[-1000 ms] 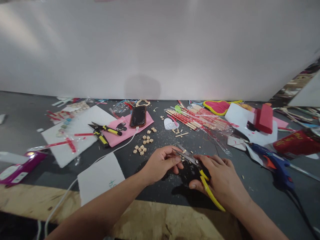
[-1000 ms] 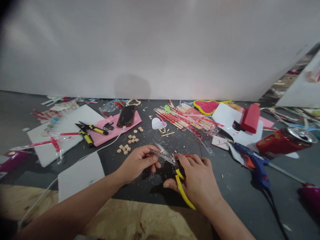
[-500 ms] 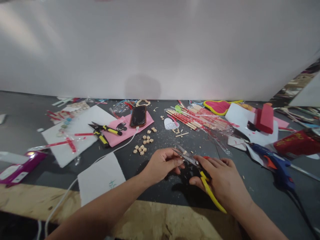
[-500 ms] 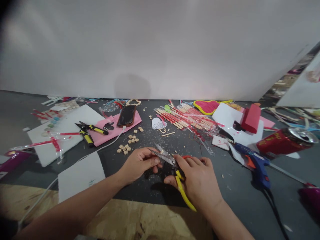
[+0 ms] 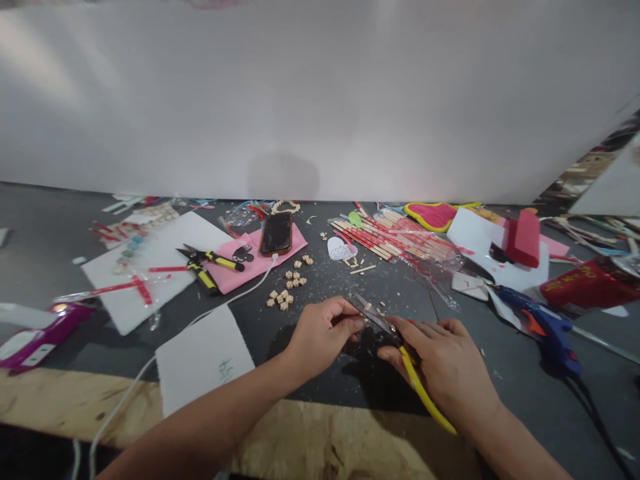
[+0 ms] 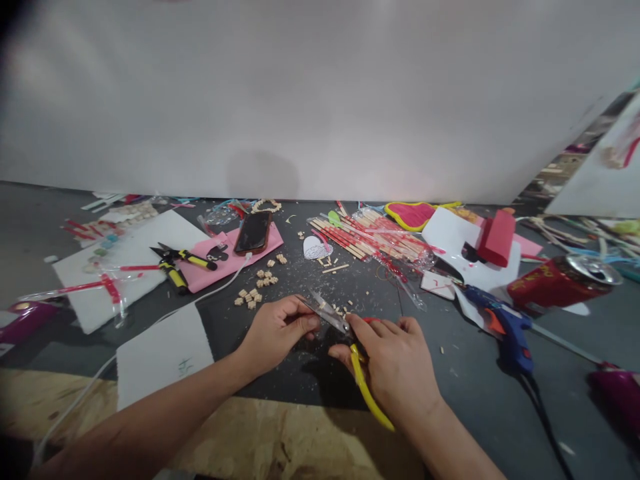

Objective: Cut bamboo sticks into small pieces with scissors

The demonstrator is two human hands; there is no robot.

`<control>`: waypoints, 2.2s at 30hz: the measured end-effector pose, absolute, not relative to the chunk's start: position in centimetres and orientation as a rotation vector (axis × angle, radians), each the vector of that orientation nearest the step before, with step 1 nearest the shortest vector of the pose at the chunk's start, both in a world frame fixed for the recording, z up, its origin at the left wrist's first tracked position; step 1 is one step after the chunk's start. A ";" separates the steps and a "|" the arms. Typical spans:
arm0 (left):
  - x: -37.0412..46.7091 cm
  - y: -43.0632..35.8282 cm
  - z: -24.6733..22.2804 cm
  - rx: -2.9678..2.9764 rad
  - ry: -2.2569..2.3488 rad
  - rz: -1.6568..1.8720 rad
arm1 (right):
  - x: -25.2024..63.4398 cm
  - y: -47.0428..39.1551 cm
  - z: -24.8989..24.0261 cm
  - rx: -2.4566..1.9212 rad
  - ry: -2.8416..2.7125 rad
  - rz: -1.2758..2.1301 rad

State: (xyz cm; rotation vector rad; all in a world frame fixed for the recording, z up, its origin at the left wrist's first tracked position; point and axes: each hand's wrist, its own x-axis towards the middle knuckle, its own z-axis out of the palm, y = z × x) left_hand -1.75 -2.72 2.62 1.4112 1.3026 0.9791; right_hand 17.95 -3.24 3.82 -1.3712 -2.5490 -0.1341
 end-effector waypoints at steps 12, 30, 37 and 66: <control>-3.2 -1.8 3.1 0.963 0.840 0.742 | 17.8 -3.2 4.1 -1.250 -2.551 -0.085; -2.4 -2.5 3.4 1.312 1.181 0.877 | 17.9 -3.1 4.0 -1.349 -2.522 -0.193; -3.2 -2.0 3.4 1.042 0.916 0.816 | 17.7 -3.4 4.3 -1.306 -2.521 -0.132; -3.4 -1.9 3.2 0.938 0.817 0.830 | 17.7 -3.3 4.1 -1.273 -2.515 -0.084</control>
